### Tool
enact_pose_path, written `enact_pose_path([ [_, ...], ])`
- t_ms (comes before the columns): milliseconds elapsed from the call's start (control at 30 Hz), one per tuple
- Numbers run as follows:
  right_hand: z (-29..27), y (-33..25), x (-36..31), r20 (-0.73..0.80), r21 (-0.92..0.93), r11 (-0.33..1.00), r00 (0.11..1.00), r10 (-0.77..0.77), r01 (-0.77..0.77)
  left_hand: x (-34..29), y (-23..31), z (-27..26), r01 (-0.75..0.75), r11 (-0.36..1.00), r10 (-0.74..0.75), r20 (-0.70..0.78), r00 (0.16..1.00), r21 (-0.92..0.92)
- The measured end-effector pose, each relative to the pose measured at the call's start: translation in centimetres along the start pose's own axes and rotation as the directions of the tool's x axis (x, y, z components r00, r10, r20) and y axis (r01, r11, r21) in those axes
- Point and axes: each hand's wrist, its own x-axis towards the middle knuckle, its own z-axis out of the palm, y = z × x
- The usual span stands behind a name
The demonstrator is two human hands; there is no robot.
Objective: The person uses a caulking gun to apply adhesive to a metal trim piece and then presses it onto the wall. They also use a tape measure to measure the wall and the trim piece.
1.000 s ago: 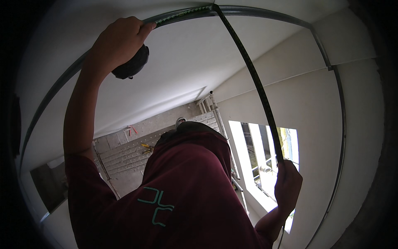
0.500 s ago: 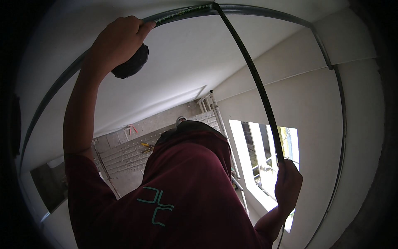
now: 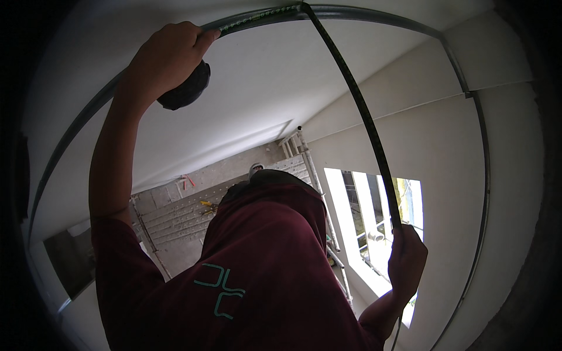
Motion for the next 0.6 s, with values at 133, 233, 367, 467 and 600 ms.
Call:
enact_pose_path([
  [133,-0.01,-0.05,0.03,0.003,-0.011,1.0,1.0,0.002,-0.002,-0.03,0.13,-0.15,0.019,1.0,-0.019,0.021,1.0,-0.02],
  [233,-0.05,-0.06,0.05,0.006,-0.022,1.0,1.0,0.005,-0.005,0.02,0.09,-0.15,0.009,1.0,-0.009,0.013,1.0,-0.016],
  [367,-0.04,-0.1,0.05,0.013,-0.027,0.999,1.0,0.018,-0.018,0.13,0.14,-0.09,0.017,1.0,-0.016,0.03,0.999,-0.022],
  [467,-0.12,-0.16,0.04,0.016,-0.026,0.999,1.0,0.019,-0.019,0.11,0.1,-0.03,0.005,1.0,-0.004,0.02,1.0,-0.025],
  [600,-0.03,-0.03,0.03,0.014,-0.022,0.999,1.0,0.026,-0.026,0.05,0.12,-0.29,0.025,0.999,-0.024,0.042,0.999,-0.026],
])
